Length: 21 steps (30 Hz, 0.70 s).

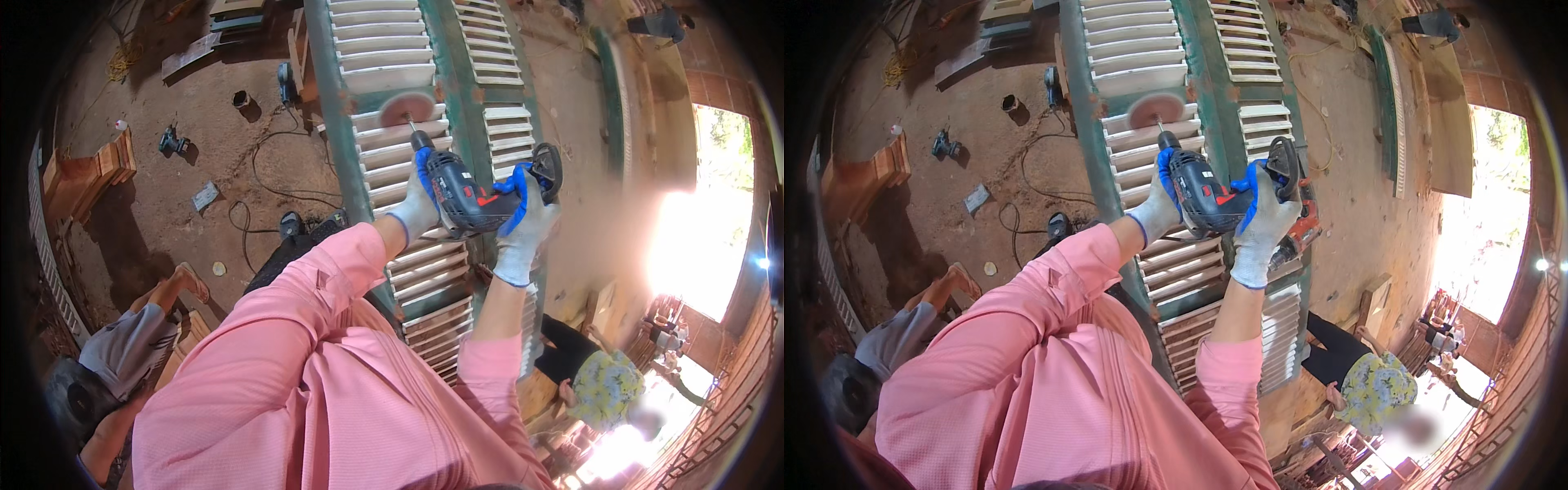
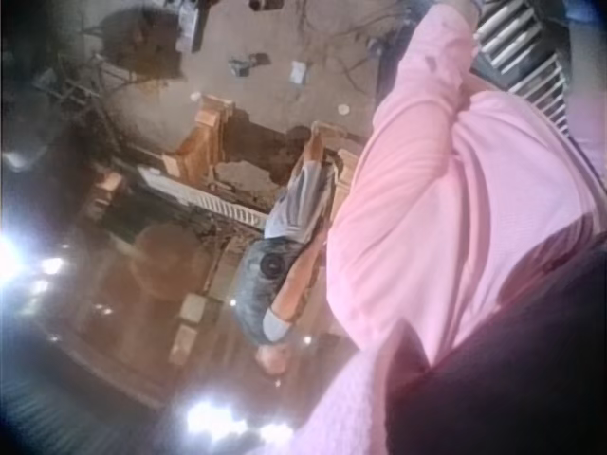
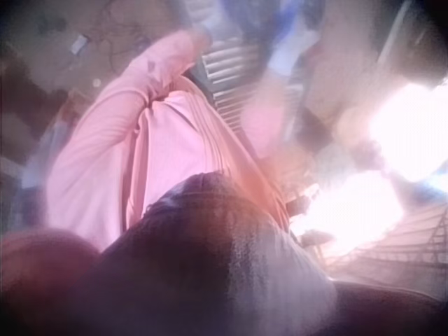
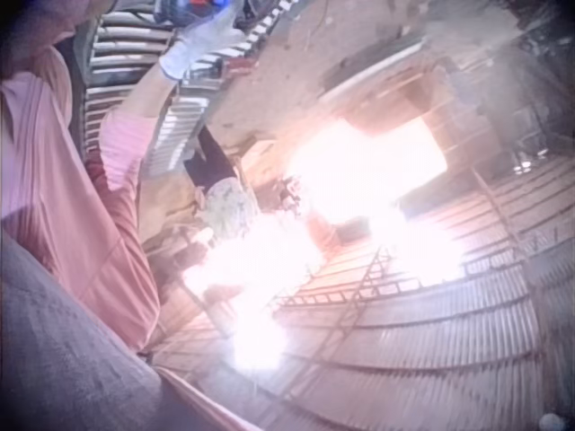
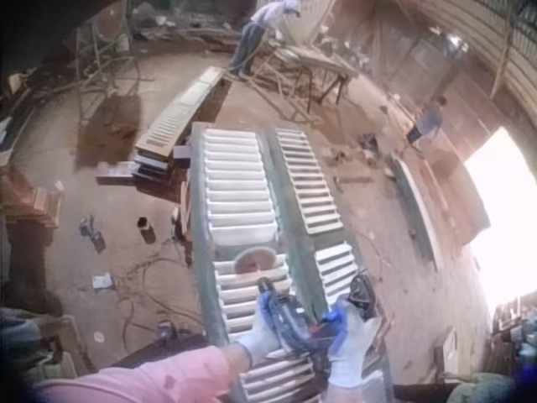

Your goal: The person uses a handheld power sander to smooth the surface of a wooden slatted panel. They move the tool back and forth across the slats, generating sawdust.

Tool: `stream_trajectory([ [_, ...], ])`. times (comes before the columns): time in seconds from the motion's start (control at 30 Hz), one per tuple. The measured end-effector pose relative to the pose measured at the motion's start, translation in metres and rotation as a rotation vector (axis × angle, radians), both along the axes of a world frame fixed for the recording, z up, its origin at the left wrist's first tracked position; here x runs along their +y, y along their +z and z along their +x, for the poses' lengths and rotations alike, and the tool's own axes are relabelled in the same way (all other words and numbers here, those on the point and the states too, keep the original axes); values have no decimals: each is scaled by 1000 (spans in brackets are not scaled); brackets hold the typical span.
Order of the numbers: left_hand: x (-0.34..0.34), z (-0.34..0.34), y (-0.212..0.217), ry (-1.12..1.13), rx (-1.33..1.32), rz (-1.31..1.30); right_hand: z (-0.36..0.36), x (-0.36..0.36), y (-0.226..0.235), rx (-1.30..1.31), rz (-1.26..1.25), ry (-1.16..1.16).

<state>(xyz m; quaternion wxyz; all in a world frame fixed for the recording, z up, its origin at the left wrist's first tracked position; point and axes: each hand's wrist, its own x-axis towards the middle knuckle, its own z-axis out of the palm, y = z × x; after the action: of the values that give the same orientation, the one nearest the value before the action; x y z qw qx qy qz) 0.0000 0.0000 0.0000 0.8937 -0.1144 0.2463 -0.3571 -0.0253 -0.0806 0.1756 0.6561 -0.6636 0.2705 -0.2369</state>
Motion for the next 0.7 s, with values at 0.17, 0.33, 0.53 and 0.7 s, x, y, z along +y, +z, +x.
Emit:
stream_trajectory([
  [0.17,-24,7,-5,-132,56,110,-9,-23,-12,-41,28,-79],
  [0.33,-41,24,-1,-184,-59,90,-18,-38,-26,-165,-11,-135],
  [0.53,-50,15,3,-315,-77,105,-39,-36,-22,-147,-19,-233],
  [0.7,-40,-13,15,-311,-28,119,-66,-38,-18,-132,28,-190],
])
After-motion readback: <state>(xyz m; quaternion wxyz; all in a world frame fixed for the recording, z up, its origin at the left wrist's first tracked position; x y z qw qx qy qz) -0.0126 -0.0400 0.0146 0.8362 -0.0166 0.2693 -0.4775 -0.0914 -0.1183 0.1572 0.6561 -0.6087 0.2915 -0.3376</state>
